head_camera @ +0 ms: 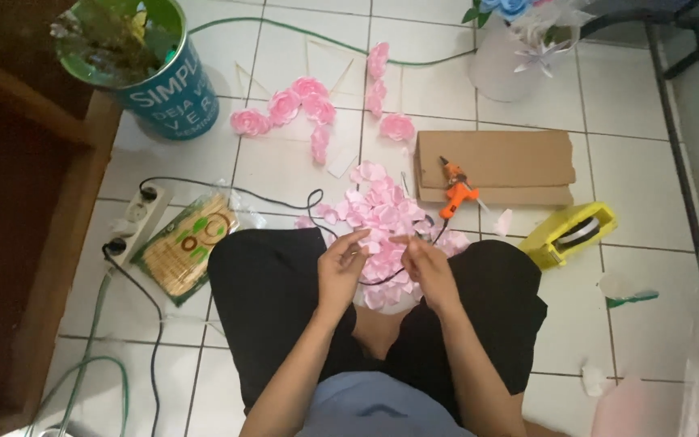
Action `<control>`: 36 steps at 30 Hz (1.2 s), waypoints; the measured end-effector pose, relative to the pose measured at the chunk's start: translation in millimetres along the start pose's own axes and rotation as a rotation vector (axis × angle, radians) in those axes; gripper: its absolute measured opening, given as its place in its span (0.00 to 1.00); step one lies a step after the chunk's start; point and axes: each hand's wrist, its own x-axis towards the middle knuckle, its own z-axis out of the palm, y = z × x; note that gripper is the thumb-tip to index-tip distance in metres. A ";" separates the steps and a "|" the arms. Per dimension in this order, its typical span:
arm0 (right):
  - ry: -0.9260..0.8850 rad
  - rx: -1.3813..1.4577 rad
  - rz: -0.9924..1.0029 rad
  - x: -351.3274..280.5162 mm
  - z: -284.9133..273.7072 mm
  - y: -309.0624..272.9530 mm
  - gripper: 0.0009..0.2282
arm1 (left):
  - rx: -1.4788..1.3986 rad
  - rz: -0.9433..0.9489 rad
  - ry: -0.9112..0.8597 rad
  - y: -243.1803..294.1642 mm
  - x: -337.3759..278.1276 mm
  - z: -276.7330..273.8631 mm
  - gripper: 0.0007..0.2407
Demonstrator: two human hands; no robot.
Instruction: The person is using a hot glue gun to attach pink paper petals to a central floral base to create a large flower arrangement.
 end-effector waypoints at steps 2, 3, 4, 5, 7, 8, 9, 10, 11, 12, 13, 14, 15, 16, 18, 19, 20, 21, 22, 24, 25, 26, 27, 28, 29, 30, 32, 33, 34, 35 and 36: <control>-0.047 -0.005 -0.013 -18.4 7.8 -6.1 0.18 | -0.003 0.022 0.002 0.6 -3.2 -5.1 0.13; -0.084 -0.011 -0.030 -27.3 11.1 -9.4 0.18 | -0.007 0.047 -0.007 1.1 -4.2 -7.0 0.13; -0.087 -0.012 -0.029 -29.1 12.2 -4.1 0.18 | -0.008 0.046 -0.004 6.1 -6.4 -8.2 0.13; -0.081 -0.085 -0.078 -30.9 13.0 1.3 0.13 | -0.008 0.045 -0.006 10.9 -8.5 -9.2 0.14; -0.075 -0.158 -0.127 -35.6 15.5 4.0 0.08 | -0.011 0.043 -0.008 17.8 -13.2 -10.4 0.14; -0.060 -0.150 -0.123 -37.6 18.0 0.5 0.07 | 0.000 0.035 -0.018 20.9 -15.1 -11.1 0.14; -0.044 -0.141 -0.119 -39.6 20.4 -3.2 0.06 | 0.010 0.026 -0.027 24.3 -17.0 -11.9 0.15; -0.047 -0.141 -0.121 -39.7 20.5 -3.6 0.06 | 0.009 0.028 -0.025 20.8 -17.1 -13.2 0.15; -0.038 -0.153 -0.124 -39.8 20.5 -4.1 0.05 | 0.009 0.028 -0.032 17.4 -17.2 -14.4 0.15; -0.028 -0.166 -0.127 -40.2 20.2 -4.6 0.05 | 0.008 0.027 -0.041 13.9 -17.4 -15.4 0.15; -0.030 -0.166 -0.128 -40.9 20.6 -1.4 0.05 | 0.007 0.029 -0.040 15.5 -18.8 -16.8 0.15; -0.025 -0.158 -0.130 -40.8 21.1 1.5 0.05 | 0.012 0.019 -0.049 17.3 -19.3 -18.0 0.15; -0.020 -0.150 -0.132 -40.5 21.3 4.5 0.05 | 0.017 0.008 -0.059 19.1 -19.7 -19.1 0.15; -0.020 -0.149 -0.132 -41.5 22.5 1.7 0.05 | 0.017 0.009 -0.059 12.8 -18.9 -19.8 0.15; 0.003 -0.212 -0.145 -43.6 24.9 -3.6 0.04 | -0.010 -0.027 -0.066 -0.3 -17.7 -21.2 0.15; 0.003 -0.212 -0.144 -45.2 26.4 -6.7 0.04 | -0.009 -0.028 -0.066 2.3 -18.7 -22.0 0.15; 0.009 -0.221 -0.152 -46.1 28.1 -10.0 0.04 | -0.002 -0.066 -0.074 5.1 -18.9 -22.7 0.15; 0.014 -0.229 -0.159 -47.0 29.8 -13.5 0.04 | 0.005 -0.103 -0.081 8.1 -19.2 -23.4 0.16; 0.015 -0.229 -0.161 -47.0 29.8 -13.2 0.04 | 0.005 -0.102 -0.082 11.9 -20.5 -24.2 0.16; 0.022 -0.209 -0.165 -47.2 29.6 -12.5 0.04 | -0.129 -0.209 -0.093 19.4 -23.4 -25.9 0.16; 0.022 -0.209 -0.166 -47.0 28.8 -11.8 0.04 | -0.129 -0.208 -0.093 28.9 -24.6 -25.1 0.16; 0.026 -0.165 -0.167 -46.9 28.0 -11.1 0.04 | -0.269 -0.226 -0.153 38.3 -25.9 -24.2 0.20; 0.030 -0.120 -0.168 -46.7 27.1 -10.4 0.04 | -0.409 -0.244 -0.212 47.8 -27.2 -23.3 0.25; 0.031 -0.120 -0.169 -46.4 26.2 -7.5 0.04 | -0.409 -0.243 -0.213 40.5 -25.2 -25.5 0.25; 0.026 -0.086 -0.174 -46.2 25.3 -4.6 0.04 | -0.392 -0.206 -0.240 33.2 -23.3 -27.8 0.28; 0.022 -0.051 -0.179 -45.7 24.3 -1.8 0.04 | -0.375 -0.169 -0.267 26.0 -21.1 -30.0 0.31; -0.002 -0.001 -0.141 -48.7 24.9 -10.0 0.04 | -0.273 -0.179 -0.288 2.3 -17.5 -33.8 0.25; -0.027 0.050 -0.102 -50.0 25.4 -14.1 0.05 | -0.171 -0.190 -0.307 -9.7 -15.6 -36.0 0.18; -0.028 0.050 -0.102 -50.7 25.3 -13.3 0.05 | -0.171 -0.190 -0.306 -11.1 -13.6 -35.0 0.18; -0.046 0.080 -0.077 -51.3 25.2 -12.5 0.05 | -0.097 -0.098 -0.320 -12.6 -11.4 -34.1 0.12; -0.065 0.110 -0.051 -52.3 24.6 -11.5 0.05 | -0.023 -0.008 -0.333 -14.4 -9.7 -32.8 0.06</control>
